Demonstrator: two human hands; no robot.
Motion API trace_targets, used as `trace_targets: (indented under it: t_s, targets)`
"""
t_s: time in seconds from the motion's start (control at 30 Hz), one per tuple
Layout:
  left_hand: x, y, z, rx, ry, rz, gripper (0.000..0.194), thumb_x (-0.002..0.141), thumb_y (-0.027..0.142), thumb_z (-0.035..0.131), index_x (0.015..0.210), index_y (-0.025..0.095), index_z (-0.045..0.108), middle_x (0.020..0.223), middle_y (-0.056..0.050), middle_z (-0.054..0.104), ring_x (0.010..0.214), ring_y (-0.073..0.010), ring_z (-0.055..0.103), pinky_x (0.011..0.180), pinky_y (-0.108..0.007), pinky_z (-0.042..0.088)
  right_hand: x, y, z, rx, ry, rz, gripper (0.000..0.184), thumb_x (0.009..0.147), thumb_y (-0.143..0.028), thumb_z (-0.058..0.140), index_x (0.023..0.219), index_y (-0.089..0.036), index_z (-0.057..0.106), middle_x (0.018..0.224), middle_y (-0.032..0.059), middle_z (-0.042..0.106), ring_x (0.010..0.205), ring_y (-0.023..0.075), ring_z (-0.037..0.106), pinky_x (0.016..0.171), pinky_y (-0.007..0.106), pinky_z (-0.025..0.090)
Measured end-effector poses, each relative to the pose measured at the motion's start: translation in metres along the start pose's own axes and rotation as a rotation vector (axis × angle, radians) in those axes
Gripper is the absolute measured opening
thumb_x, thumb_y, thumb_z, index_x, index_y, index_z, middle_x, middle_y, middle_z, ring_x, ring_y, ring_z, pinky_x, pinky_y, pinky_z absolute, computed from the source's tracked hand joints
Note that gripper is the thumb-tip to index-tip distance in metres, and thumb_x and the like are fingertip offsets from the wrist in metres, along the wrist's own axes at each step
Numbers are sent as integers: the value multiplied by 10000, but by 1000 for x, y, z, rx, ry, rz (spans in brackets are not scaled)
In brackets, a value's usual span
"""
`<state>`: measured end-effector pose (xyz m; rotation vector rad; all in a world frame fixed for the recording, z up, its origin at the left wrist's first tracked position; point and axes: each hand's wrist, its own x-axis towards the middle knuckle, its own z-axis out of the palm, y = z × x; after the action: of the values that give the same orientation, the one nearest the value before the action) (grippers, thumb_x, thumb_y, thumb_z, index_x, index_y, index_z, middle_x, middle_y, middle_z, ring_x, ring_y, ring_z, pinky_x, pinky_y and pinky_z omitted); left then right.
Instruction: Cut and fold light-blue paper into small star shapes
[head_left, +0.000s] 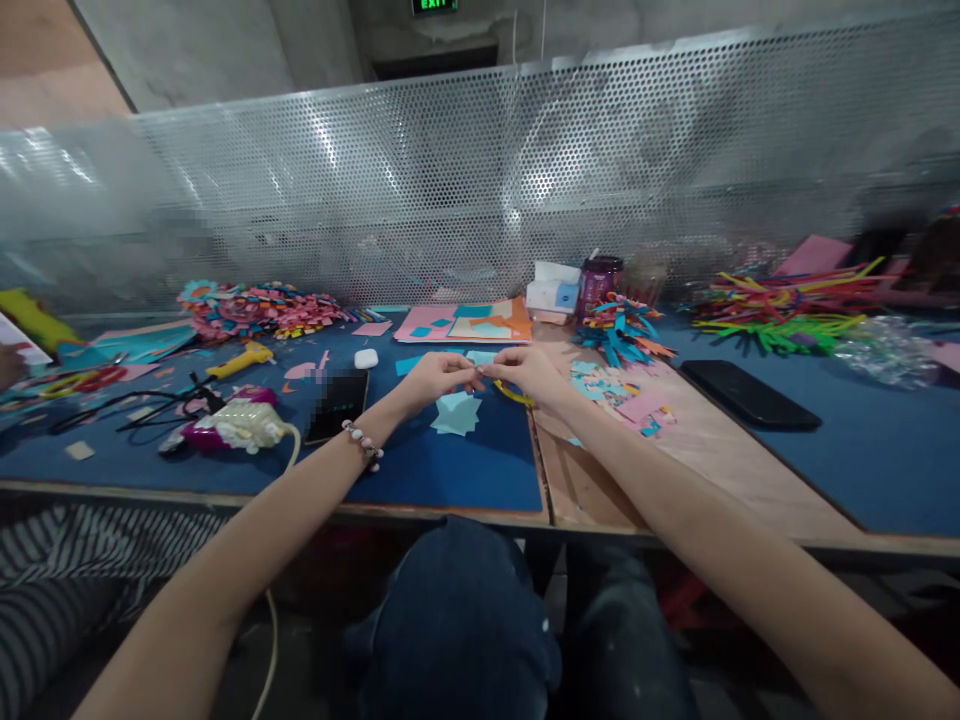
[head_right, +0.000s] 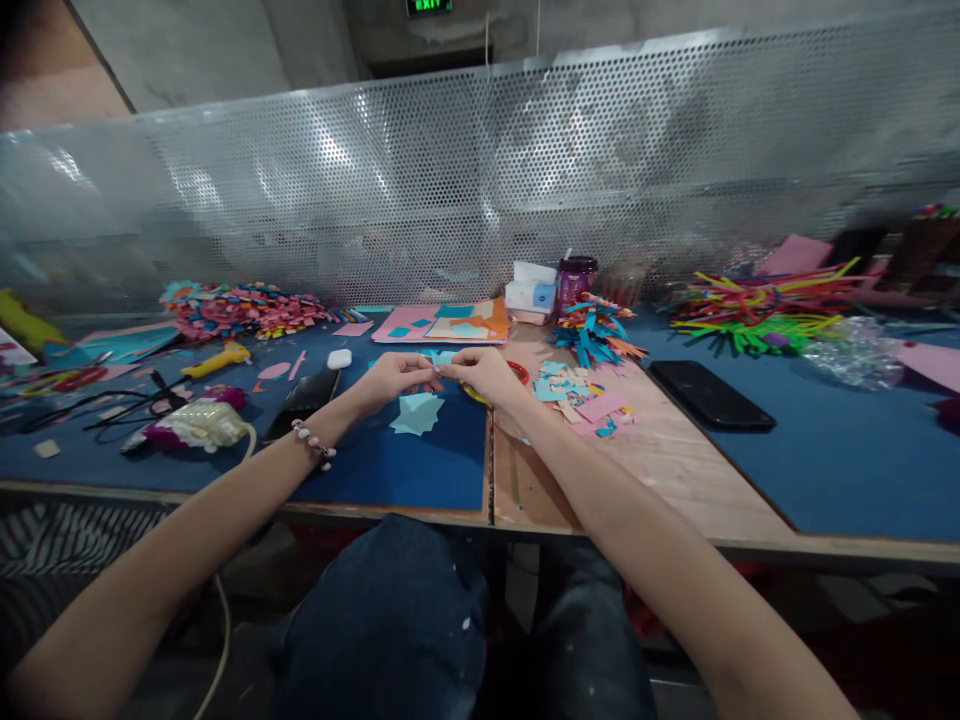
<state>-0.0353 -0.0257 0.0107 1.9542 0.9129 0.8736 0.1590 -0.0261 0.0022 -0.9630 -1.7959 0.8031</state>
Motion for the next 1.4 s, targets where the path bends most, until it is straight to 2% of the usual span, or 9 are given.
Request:
trace_targets:
  t_s: [0.47,0.73,0.9,1.0,1.1,1.2,1.3,1.4]
  targets:
    - [1,-5,-3,-23,-26,60,260,790,355,595,823,101,641,797,-109,710,650,-114,585,604,-235,420,-3,-12,-1,4,7,47,387,614,-507,700,568,-139,590,531,-24,490,510,75,359,475,236,244]
    - [-1,-5,-3,-66,-52,116,255,802,346,596,836,98,645,813,-121,709,688,-125,609,645,-252,442,-1,-14,0,96,26,68,377,597,-497,718,551,-144,595,555,-5,541,567,103,462,543,245,334]
    - [-1,-4,-3,-71,3,90,272,803,369,594,807,98,623,821,-126,710,671,-121,599,620,-249,426,2,-5,0,198,-13,77,329,643,-473,707,685,-149,662,691,32,625,657,127,541,604,246,400]
    - [-1,-4,-2,-62,29,73,282,801,387,586,786,107,615,837,-123,713,652,-112,585,570,-232,393,4,0,-1,266,15,76,328,671,-474,688,777,-163,678,770,33,640,709,133,566,630,244,422]
    - [0,-6,-1,-60,22,45,282,791,393,586,767,113,609,825,-118,714,637,-112,582,531,-222,365,3,-3,-2,170,41,34,311,694,-462,670,742,-154,671,709,15,616,651,115,527,602,235,406]
    - [0,-6,0,-52,-35,32,263,774,379,598,800,118,616,840,-114,716,678,-131,614,526,-218,371,0,-9,-3,30,-5,-39,296,728,-434,635,724,-140,670,660,8,600,604,105,489,565,232,376]
    - [0,-6,0,-28,-81,25,292,776,400,594,850,120,633,883,-121,717,705,-148,642,522,-220,384,-2,-14,-2,-56,-75,-105,286,761,-405,601,740,-130,679,688,22,630,624,114,513,573,233,378]
    - [1,-5,-1,-19,-62,7,350,780,450,584,829,110,647,868,-138,719,706,-166,660,516,-226,390,-2,-16,-2,-135,-71,-152,288,796,-393,561,769,-135,686,733,35,658,657,125,539,594,238,388]
